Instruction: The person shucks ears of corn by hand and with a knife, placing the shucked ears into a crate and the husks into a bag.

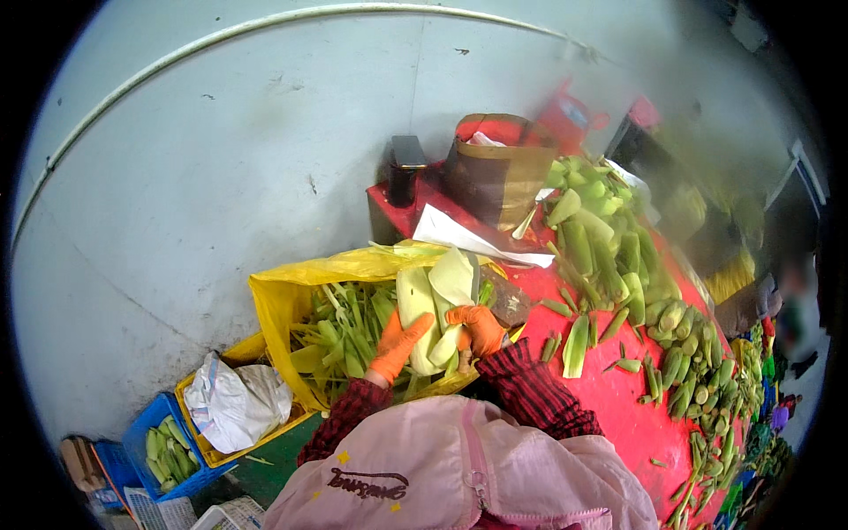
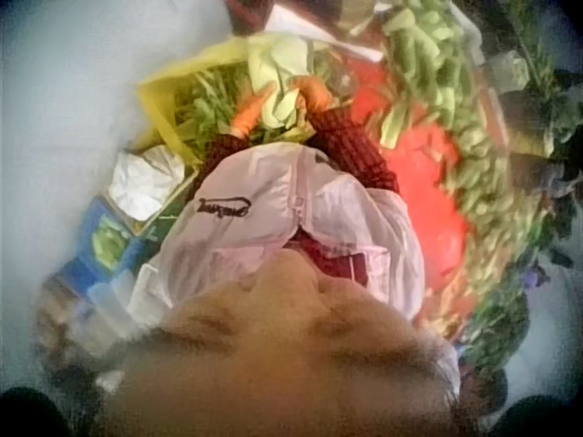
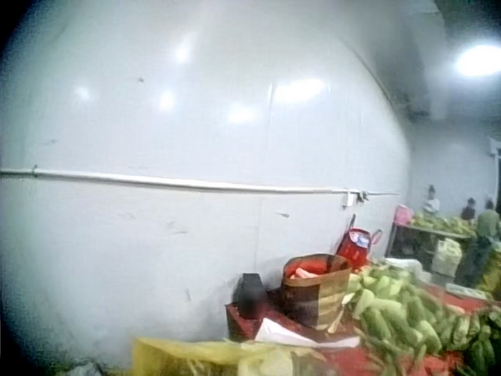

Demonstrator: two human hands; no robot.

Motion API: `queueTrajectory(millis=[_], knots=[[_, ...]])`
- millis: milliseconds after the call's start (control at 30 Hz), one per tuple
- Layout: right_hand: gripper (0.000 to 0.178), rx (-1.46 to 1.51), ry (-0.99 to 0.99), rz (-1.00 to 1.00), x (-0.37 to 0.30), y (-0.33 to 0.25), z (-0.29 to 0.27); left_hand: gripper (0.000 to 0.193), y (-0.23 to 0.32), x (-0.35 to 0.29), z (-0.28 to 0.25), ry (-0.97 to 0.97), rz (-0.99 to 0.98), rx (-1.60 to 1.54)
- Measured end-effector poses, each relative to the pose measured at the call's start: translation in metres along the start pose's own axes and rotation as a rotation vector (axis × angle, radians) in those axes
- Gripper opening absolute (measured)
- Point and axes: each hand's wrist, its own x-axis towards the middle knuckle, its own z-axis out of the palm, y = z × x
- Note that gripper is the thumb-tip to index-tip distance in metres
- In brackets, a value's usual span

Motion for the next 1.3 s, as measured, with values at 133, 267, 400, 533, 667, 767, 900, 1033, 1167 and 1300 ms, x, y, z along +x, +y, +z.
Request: queueTrajectory(millis=[133,267,400,533,667,767,900,1033,1167,1300], knots=[[0.020,0.144,-0.096,-0.032,-0.007,-0.006,0.005,0.058,0.004,-0.003,-0.010,-0.099,-0.047,0.032],[0.017,0.370,-0.194,0.024,-0.014,-0.013,0.004,0.056,0.011,-0.009,-0.016,-0.072,-0.044,-0.085],[0.010,0.449,-0.212,0.004,-0.007,-0.015,-0.021,0.052,-0.007,-0.009,-0.038,-0.093,-0.089,-0.334],[0.017,0.394,-0.105,0.003,-0.001,-0.020,-0.037,0.067,0.001,-0.015,-0.041,-0.190,-0.094,-0.802],[0.034,-0.232,0.118,-0.034,0.014,-0.011,-0.042,0.074,0.013,-0.022,-0.036,-0.166,-0.046,-0.788],[0.047,-0.952,0.135,0.012,0.028,-0.004,-0.039,0.069,0.008,-0.020,-0.046,-0.097,0.041,-0.424],[0.051,-0.798,-0.001,-0.153,-0.019,-0.060,0.017,0.064,0.017,-0.020,-0.039,-0.009,0.125,-0.162],[0.045,-0.630,-0.065,-0.296,-0.026,-0.068,0.047,0.071,0.029,-0.023,-0.017,-0.032,0.162,-0.050],[0.033,-0.503,-0.059,-0.288,-0.005,-0.050,0.037,0.073,0.030,-0.022,-0.011,-0.097,0.173,-0.035],[0.022,-0.277,-0.067,-0.261,0.002,-0.037,0.028,0.071,0.017,-0.023,-0.014,-0.128,0.118,-0.112]])
